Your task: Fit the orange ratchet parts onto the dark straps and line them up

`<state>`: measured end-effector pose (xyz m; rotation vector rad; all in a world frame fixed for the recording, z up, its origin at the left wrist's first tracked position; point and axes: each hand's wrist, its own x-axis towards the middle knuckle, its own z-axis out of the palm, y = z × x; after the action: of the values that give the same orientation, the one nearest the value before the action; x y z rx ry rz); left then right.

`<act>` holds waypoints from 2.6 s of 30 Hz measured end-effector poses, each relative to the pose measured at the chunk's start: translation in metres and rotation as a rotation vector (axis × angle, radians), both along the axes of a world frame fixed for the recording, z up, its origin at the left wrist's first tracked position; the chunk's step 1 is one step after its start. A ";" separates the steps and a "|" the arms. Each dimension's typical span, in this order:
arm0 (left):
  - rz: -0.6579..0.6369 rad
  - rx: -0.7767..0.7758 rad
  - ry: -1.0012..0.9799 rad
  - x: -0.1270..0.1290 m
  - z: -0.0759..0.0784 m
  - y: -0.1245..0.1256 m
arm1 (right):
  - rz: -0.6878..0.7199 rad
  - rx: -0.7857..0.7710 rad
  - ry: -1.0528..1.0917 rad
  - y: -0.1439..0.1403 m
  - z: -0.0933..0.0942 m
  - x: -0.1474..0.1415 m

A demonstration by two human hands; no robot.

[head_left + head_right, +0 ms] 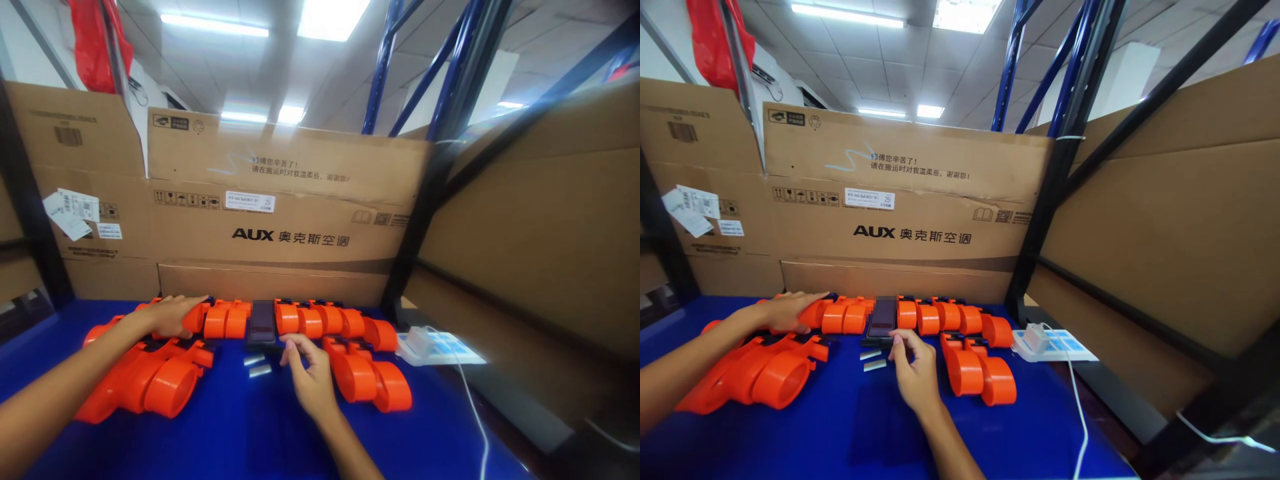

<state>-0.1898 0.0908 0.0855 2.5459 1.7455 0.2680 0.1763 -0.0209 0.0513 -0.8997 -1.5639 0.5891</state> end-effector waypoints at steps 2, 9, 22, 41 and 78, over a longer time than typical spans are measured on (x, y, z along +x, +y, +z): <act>-0.017 -0.004 -0.020 0.000 -0.002 -0.003 | 0.002 -0.003 -0.002 0.000 0.000 0.000; -0.088 0.121 -0.093 -0.003 0.028 -0.010 | 0.002 -0.016 -0.025 -0.001 -0.001 0.000; -0.401 0.587 -0.213 0.061 0.073 -0.088 | 0.036 -0.057 -0.027 0.002 -0.004 -0.003; -0.554 0.315 -0.644 0.165 -0.013 -0.121 | 0.114 -0.189 0.188 0.022 -0.013 -0.009; -0.032 -0.101 -1.712 0.193 -0.043 -0.087 | 0.095 -0.163 -0.013 0.022 -0.013 -0.018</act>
<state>0.0030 0.0034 0.0420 1.1704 0.8418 1.5906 0.1579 0.0015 0.0383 -0.9562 -1.5933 0.7886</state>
